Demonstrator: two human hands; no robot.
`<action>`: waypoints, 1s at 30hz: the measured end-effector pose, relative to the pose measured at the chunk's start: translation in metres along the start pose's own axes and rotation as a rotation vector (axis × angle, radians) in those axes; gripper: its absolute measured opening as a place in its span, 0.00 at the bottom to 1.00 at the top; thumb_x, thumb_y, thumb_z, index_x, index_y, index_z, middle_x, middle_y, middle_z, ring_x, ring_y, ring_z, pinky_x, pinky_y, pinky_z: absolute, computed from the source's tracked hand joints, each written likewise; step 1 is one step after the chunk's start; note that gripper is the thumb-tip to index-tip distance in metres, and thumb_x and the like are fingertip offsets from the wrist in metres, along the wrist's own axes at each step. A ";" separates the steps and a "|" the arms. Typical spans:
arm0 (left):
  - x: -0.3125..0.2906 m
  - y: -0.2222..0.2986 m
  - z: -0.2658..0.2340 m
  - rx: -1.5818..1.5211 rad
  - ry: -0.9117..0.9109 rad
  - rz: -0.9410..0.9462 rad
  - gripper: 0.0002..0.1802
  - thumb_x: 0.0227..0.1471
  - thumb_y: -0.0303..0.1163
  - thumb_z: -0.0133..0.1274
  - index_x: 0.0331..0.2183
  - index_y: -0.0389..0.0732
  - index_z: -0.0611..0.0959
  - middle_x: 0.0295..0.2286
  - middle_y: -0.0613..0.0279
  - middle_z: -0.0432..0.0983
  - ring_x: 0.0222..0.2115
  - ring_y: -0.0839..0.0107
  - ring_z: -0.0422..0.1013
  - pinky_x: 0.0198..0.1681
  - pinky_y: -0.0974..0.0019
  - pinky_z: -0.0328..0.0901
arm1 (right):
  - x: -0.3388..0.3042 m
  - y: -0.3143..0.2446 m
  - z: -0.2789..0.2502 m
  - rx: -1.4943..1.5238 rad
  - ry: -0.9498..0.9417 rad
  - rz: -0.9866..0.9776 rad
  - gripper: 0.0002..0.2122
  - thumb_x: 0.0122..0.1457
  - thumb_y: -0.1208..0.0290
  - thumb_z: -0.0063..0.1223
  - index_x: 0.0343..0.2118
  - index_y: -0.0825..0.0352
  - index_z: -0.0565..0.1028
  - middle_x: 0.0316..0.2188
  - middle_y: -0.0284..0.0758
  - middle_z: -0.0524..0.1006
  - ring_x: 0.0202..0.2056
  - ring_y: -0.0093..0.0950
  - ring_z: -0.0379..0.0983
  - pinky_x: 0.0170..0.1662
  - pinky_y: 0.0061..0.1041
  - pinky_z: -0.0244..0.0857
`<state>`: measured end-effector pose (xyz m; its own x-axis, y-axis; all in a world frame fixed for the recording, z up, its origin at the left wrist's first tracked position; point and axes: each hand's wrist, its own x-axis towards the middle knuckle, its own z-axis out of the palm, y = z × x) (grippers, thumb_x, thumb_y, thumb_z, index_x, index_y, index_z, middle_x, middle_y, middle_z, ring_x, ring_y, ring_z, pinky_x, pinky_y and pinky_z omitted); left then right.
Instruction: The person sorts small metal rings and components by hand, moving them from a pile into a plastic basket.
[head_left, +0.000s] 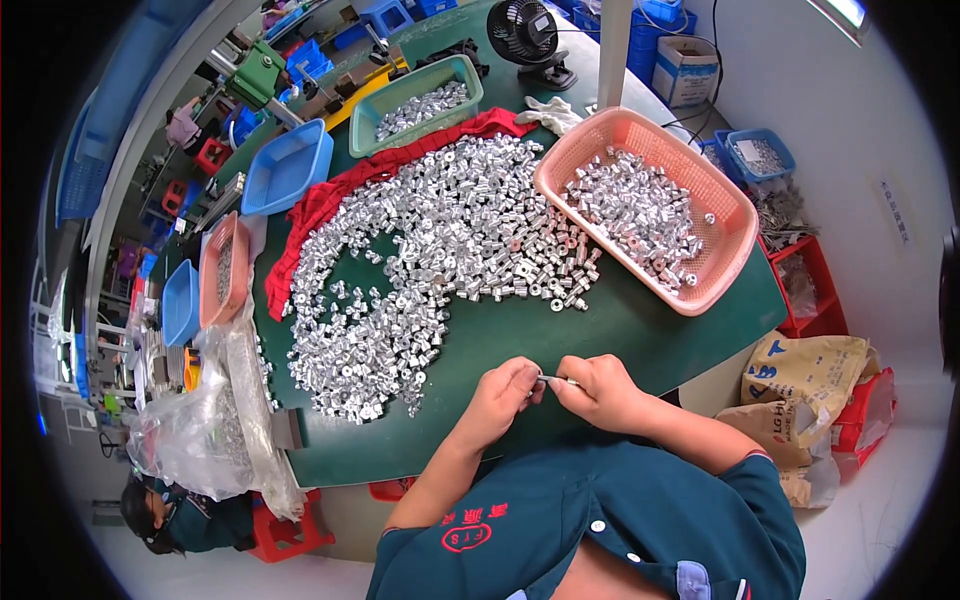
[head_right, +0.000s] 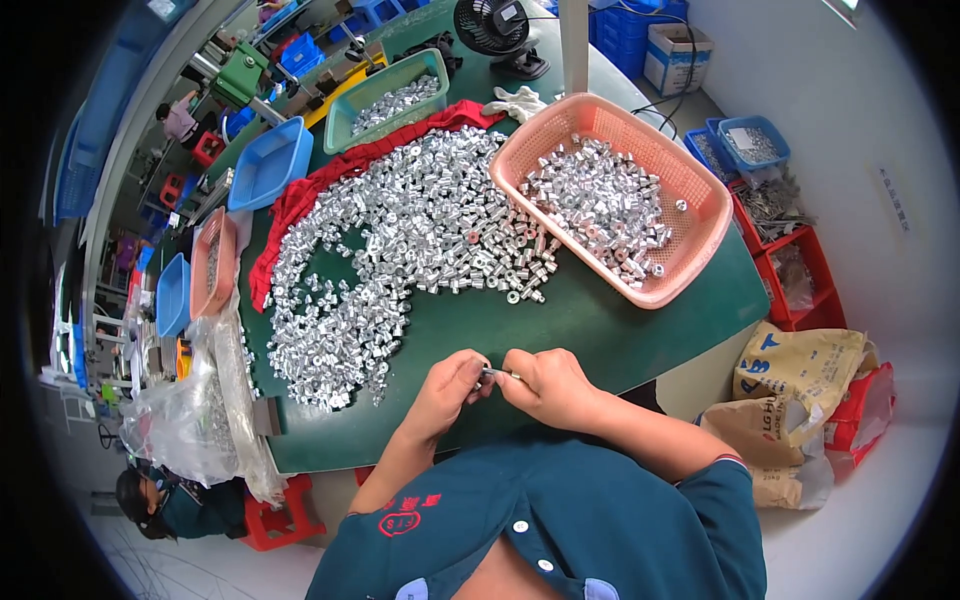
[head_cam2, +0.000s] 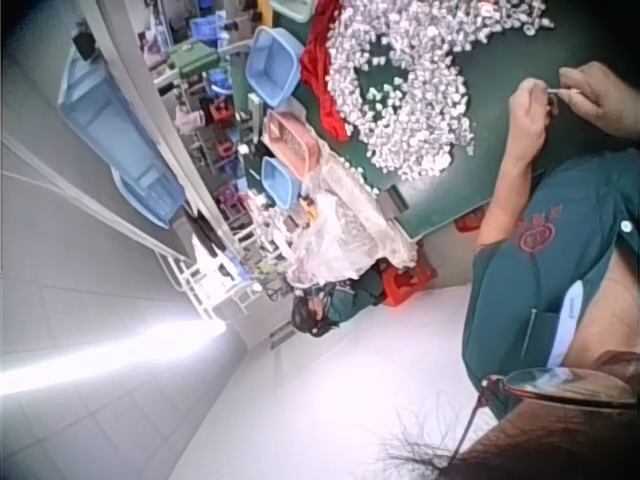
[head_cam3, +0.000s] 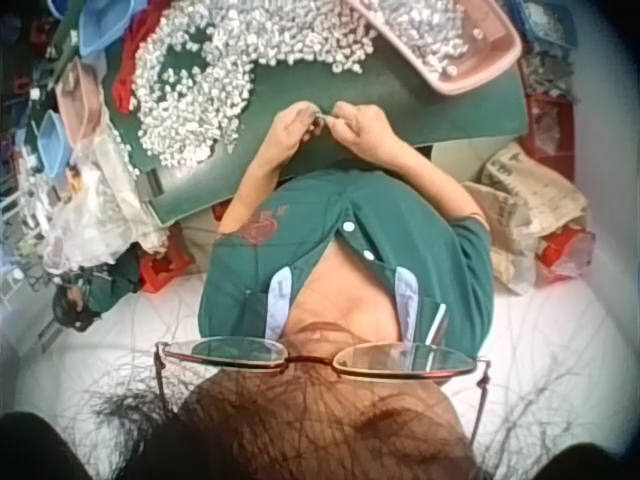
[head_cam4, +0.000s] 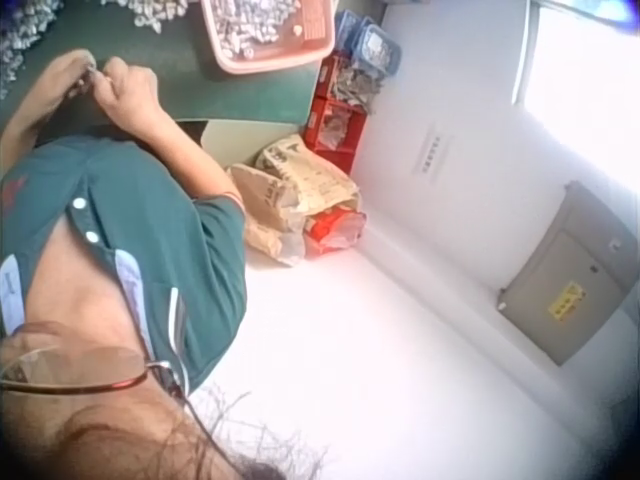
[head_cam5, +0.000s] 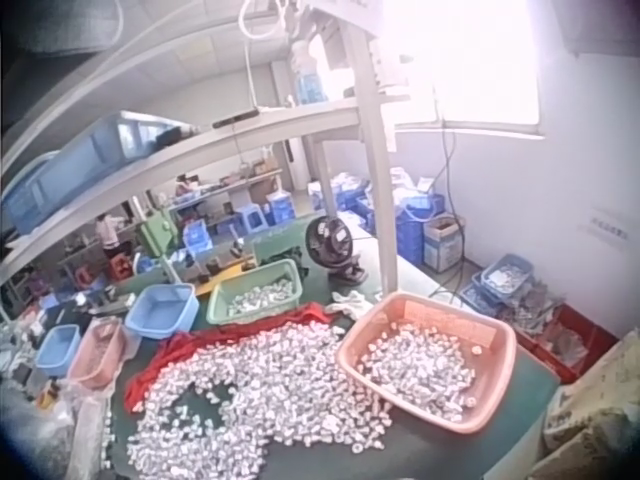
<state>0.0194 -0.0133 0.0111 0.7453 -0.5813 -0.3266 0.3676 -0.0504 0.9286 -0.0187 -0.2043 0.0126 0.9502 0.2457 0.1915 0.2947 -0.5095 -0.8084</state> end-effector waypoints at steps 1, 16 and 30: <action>0.000 0.000 -0.001 0.090 0.000 0.072 0.16 0.60 0.42 0.44 0.30 0.38 0.74 0.22 0.66 0.70 0.21 0.80 0.63 0.24 0.77 0.57 | 0.001 -0.002 -0.002 0.139 -0.040 0.092 0.10 0.55 0.67 0.50 0.21 0.66 0.66 0.10 0.39 0.66 0.16 0.35 0.68 0.20 0.32 0.61; -0.005 0.005 0.014 0.344 0.130 0.283 0.17 0.60 0.38 0.43 0.24 0.36 0.74 0.19 0.61 0.70 0.18 0.70 0.66 0.22 0.68 0.60 | 0.007 -0.016 -0.012 0.455 -0.232 0.268 0.14 0.59 0.66 0.45 0.20 0.67 0.64 0.12 0.37 0.67 0.15 0.32 0.65 0.20 0.31 0.59; 0.000 0.007 0.002 0.026 -0.047 -0.032 0.20 0.58 0.45 0.46 0.24 0.39 0.76 0.17 0.68 0.69 0.18 0.83 0.62 0.20 0.77 0.54 | 0.005 0.008 0.001 0.042 -0.137 -0.126 0.18 0.59 0.56 0.49 0.25 0.68 0.66 0.13 0.37 0.68 0.18 0.34 0.68 0.24 0.32 0.62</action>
<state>0.0205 -0.0155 0.0184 0.7061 -0.6168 -0.3478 0.3757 -0.0900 0.9224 -0.0123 -0.2062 0.0067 0.8825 0.4167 0.2180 0.4036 -0.4332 -0.8059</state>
